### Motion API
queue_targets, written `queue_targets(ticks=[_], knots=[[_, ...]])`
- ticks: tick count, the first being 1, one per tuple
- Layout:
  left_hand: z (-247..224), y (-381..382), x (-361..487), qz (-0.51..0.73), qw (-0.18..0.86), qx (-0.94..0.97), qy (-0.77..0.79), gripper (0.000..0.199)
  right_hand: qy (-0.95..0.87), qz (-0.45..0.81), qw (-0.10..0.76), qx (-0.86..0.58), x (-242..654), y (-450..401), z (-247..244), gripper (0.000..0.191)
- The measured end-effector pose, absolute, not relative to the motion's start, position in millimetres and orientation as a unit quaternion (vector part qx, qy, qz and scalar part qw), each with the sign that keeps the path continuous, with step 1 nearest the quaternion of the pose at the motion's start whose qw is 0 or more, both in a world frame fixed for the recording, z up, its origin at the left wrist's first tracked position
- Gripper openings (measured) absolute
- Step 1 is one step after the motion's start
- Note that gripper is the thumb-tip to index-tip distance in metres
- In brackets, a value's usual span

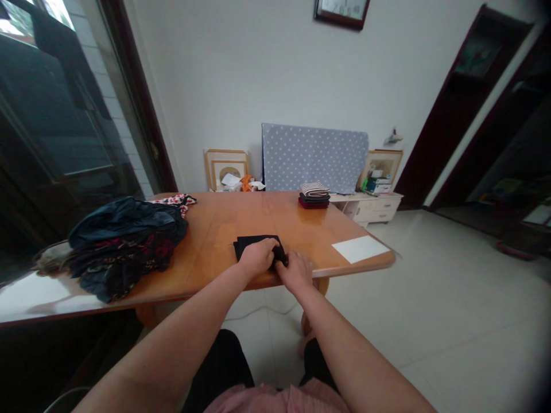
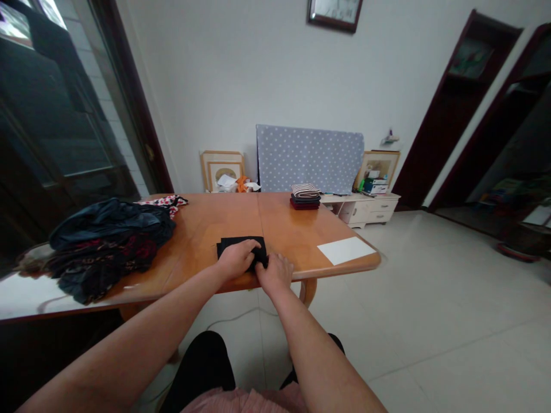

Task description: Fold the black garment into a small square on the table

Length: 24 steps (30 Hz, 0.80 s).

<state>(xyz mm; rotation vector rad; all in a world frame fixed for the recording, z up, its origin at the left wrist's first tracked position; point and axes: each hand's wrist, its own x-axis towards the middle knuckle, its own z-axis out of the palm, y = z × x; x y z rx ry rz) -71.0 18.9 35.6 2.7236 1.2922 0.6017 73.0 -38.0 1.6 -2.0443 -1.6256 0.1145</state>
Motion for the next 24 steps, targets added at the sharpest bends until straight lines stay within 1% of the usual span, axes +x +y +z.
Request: queue_targets(ticks=[5,9,14,24], knots=[[29.1,19.0,-73.7,0.215,0.049,0.881,0.419,0.034,-0.591,0.042,0.254,-0.764,70.9,-35.5,2.0,0.032],[21.5,15.1,-76.0,0.235,0.052,0.878,0.413,0.032,-0.575,0.018,0.255,-0.777,66.0,-32.6,0.1,0.032],[17.4,13.7,-79.0,0.225,0.046,0.885,0.406,0.028,-0.549,0.004,0.259,-0.795,59.9,-29.7,-3.4,0.031],[13.4,10.3,-82.0,0.221,0.019,0.893,0.392,0.03,-0.564,-0.015,0.279,-0.777,66.4,-38.6,-8.5,0.027]])
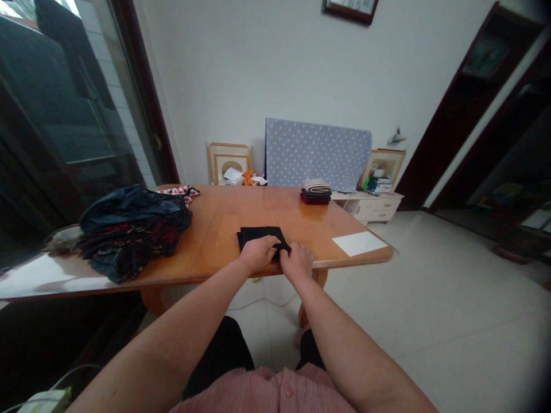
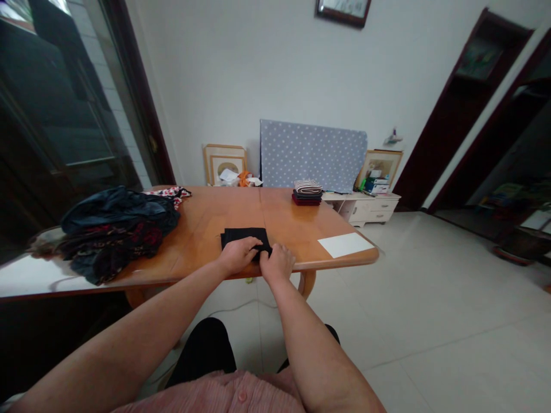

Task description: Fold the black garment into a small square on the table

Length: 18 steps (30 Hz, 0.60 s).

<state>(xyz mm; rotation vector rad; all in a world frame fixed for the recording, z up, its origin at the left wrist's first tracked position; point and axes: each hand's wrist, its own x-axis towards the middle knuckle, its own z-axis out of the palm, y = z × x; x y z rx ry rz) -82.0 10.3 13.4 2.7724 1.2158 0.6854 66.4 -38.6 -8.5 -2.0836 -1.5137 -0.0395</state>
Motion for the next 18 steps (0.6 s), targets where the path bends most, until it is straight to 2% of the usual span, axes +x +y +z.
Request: queue_targets(ticks=[9,13,18], knots=[[5.9,15.1,-82.7,0.18,-0.004,0.912,0.369,0.036,-0.577,-0.013,0.287,-0.764,72.5,-40.2,-12.8,0.02],[2.9,16.4,-83.7,0.183,-0.001,0.916,0.358,0.037,-0.625,0.049,0.311,-0.715,91.6,-42.4,-14.7,0.018],[-0.5,19.1,-84.6,0.189,-0.005,0.918,0.35,0.038,-0.619,0.09,0.313,-0.714,105.2,-30.3,-11.5,0.037]])
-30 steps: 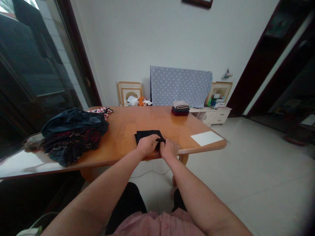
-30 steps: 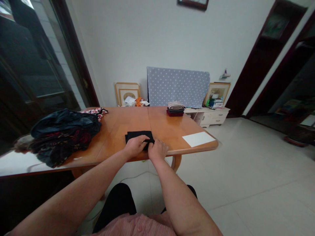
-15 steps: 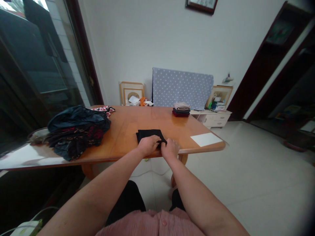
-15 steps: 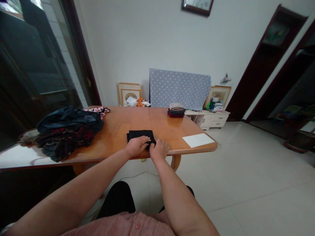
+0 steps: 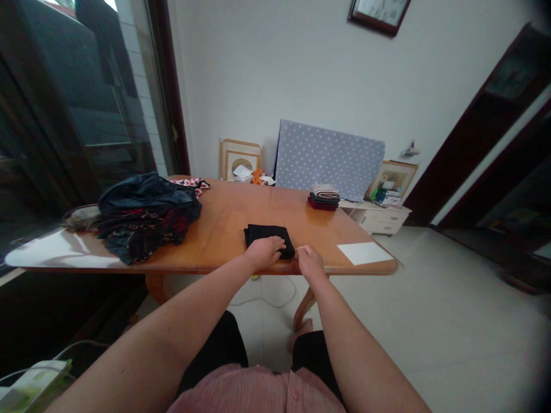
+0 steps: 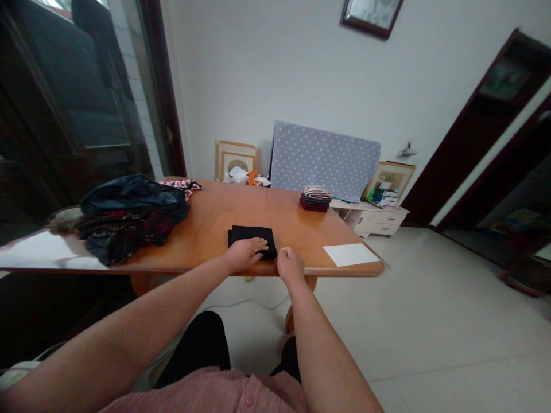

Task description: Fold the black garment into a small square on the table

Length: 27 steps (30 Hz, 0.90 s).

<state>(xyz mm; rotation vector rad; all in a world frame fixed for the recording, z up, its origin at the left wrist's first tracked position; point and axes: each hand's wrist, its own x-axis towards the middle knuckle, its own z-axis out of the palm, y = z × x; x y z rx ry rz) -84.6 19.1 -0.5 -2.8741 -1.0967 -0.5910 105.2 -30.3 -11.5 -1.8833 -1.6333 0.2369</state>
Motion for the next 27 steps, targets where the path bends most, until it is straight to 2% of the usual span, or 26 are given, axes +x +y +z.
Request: queue_targets(ticks=[4,9,18,23,27], knots=[[-2.3,21.0,-84.8,-0.188,0.009,-0.918,-0.349,0.039,-0.614,0.091,0.293,-0.727,104.2,-23.1,-9.9,0.045],[-2.3,20.9,-89.0,-0.177,0.007,-0.926,-0.333,0.043,-0.627,0.087,0.277,-0.723,103.4,-22.4,-12.3,0.036],[9.0,9.0,-98.0,-0.152,-0.041,-0.934,-0.319,0.046,-0.634,0.08,0.277,-0.717,104.7,-23.5,-12.8,0.033],[16.4,14.6,-113.3,-0.258,-0.098,-0.874,-0.4,0.046,-0.64,0.077,0.278,-0.712,105.7,-24.1,-12.8,0.036],[24.7,27.4,-146.2,-0.338,-0.082,-0.783,-0.516,0.052,-0.637,0.093,0.298,-0.705,108.6,-22.8,-14.9,0.04]])
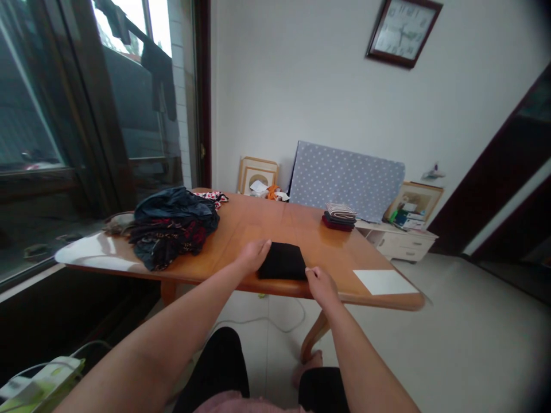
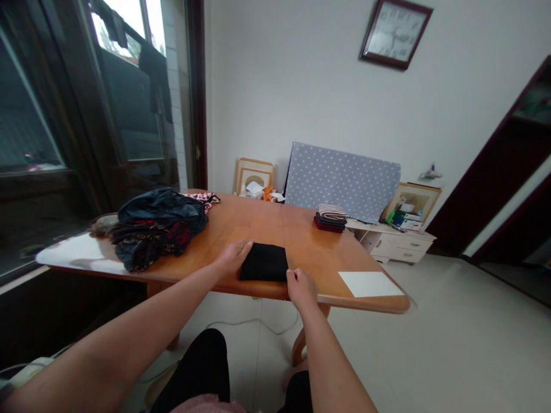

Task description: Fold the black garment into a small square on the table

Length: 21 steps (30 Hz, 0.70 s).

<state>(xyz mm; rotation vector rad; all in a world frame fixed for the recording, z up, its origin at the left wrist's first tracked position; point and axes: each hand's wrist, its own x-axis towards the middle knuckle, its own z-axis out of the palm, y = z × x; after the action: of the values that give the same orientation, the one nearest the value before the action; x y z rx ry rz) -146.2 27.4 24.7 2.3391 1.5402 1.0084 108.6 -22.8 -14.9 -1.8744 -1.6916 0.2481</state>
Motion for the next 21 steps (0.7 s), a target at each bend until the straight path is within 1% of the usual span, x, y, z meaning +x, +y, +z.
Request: queue_targets(ticks=[2,6,8,11,13,16,19,21], knots=[[27.2,32.4,-162.6,0.352,0.072,0.75,0.556,0.052,-0.636,0.111,0.319,-0.694,110.4,-22.0,-16.5,0.04],[24.8,32.9,-179.3,0.358,0.064,0.716,0.596,0.041,-0.622,0.133,0.364,-0.68,112.6,-20.9,-20.1,0.044],[20.9,28.5,-179.2,0.355,0.064,0.712,0.603,0.037,-0.61,0.155,0.393,-0.671,112.6,-20.9,-21.5,0.043],[15.0,18.7,-173.7,0.339,0.072,0.705,0.619,0.04,-0.598,0.206,0.439,-0.637,111.1,-22.1,-22.9,0.034],[12.6,12.4,-169.3,0.319,0.087,0.7,0.633,0.044,-0.598,0.233,0.456,-0.616,109.7,-23.2,-23.7,0.034],[11.4,6.8,-163.1,0.291,0.11,0.702,0.64,0.048,-0.628,0.205,0.443,-0.606,108.1,-25.2,-25.1,0.042],[11.0,7.5,-157.3,0.268,0.124,0.703,0.647,0.049,-0.668,0.134,0.4,-0.613,106.7,-29.3,-26.2,0.037],[9.8,10.3,-153.8,0.262,0.123,0.699,0.653,0.044,-0.69,0.086,0.368,-0.617,104.4,-34.5,-26.7,0.034]])
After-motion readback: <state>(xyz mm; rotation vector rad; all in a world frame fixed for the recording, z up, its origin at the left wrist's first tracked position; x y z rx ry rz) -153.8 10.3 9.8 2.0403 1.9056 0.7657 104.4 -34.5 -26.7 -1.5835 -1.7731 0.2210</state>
